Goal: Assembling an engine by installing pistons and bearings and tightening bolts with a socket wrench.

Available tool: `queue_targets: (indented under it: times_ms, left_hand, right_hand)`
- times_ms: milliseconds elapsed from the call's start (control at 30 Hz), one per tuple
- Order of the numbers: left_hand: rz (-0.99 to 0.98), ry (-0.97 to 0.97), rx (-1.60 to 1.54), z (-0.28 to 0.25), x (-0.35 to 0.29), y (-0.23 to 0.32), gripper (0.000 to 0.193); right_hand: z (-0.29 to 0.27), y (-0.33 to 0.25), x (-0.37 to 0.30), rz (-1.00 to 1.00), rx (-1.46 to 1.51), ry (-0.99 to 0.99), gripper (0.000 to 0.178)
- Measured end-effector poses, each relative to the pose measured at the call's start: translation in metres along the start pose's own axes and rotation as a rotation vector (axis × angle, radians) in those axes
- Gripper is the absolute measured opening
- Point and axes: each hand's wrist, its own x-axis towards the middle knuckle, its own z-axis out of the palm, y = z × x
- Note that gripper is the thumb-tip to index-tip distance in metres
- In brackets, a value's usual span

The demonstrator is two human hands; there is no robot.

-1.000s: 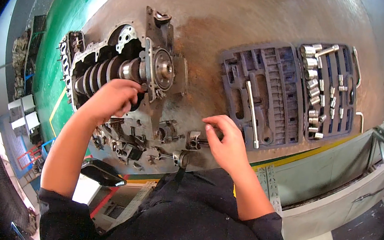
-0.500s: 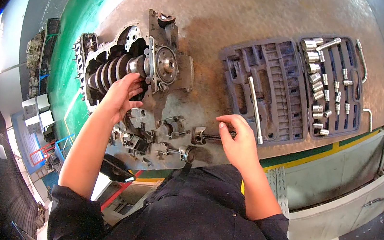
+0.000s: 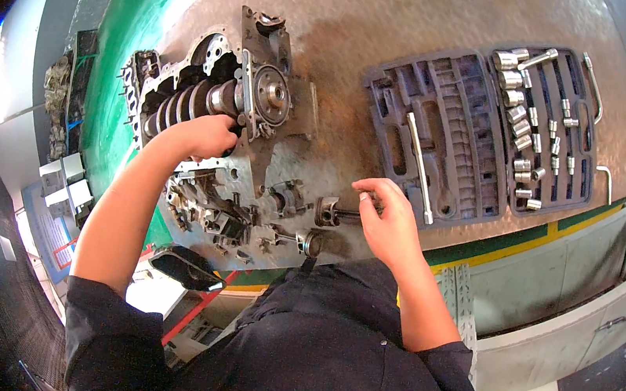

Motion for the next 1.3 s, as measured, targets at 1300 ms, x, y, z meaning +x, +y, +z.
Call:
queue_targets:
  times_ms: [1300]
  left_hand:
    - [0.274, 0.682, -0.815, 0.041, -0.080, -0.190, 0.041]
  right_hand:
    - [0.093, -0.011, 0.117, -0.065, 0.378, 0.009, 0.036]
